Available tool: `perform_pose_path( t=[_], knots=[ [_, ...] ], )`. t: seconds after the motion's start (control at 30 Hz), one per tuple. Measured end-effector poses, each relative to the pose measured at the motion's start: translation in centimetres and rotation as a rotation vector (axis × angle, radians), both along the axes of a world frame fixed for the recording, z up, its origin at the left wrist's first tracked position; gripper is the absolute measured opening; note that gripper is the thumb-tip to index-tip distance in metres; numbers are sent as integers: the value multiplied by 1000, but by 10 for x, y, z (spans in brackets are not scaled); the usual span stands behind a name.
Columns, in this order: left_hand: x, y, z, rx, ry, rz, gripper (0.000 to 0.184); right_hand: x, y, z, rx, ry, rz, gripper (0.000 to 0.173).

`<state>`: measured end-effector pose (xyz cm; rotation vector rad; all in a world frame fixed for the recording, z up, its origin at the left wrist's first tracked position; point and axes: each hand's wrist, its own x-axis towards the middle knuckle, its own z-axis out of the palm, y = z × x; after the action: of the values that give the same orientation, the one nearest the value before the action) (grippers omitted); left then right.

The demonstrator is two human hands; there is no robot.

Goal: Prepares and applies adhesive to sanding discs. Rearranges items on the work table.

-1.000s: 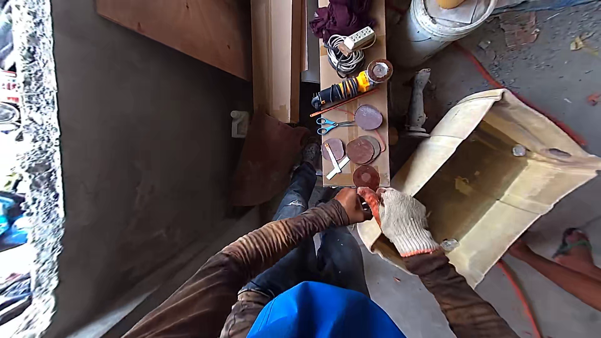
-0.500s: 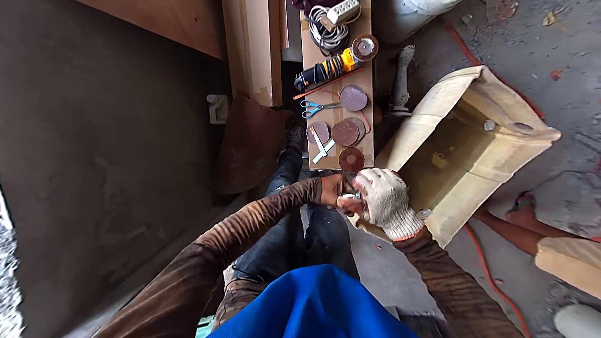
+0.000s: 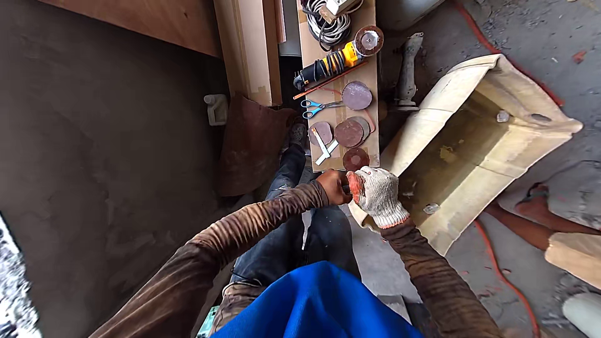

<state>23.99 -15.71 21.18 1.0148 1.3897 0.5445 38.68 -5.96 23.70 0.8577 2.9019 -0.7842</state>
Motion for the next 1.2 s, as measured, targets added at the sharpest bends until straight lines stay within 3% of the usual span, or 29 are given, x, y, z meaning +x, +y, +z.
perform_pose_path(
  t=[0.17,0.27,0.33,0.47,0.67,0.8,0.97,1.13,1.2],
  knots=[
    [-11,5,7,-76,170,-28,31,-11,8,-17,-31,56,4,41],
    [-23,16,-10,-135,158,-31,36,-27,11,-28,-106,-89,-103,35],
    [-33,23,-39,-162,65,-9,42,-41,10,-35,-217,-193,-324,34],
    [-72,40,-84,-150,-67,116,45,-53,1,-62,-337,15,-822,40],
    [-127,75,-173,211,171,170,39,-50,-35,-80,-730,76,-1237,41],
    [-139,97,-204,314,134,112,36,-56,-53,-71,-728,-38,-1127,38],
    [-131,113,-219,284,146,49,34,-69,-47,-58,-610,-179,-992,39],
    [-140,105,-206,241,203,118,62,-76,-42,-52,-565,-137,-989,39],
    [-155,90,-192,269,262,168,59,-79,-39,-49,-550,-140,-967,40]
  ],
)
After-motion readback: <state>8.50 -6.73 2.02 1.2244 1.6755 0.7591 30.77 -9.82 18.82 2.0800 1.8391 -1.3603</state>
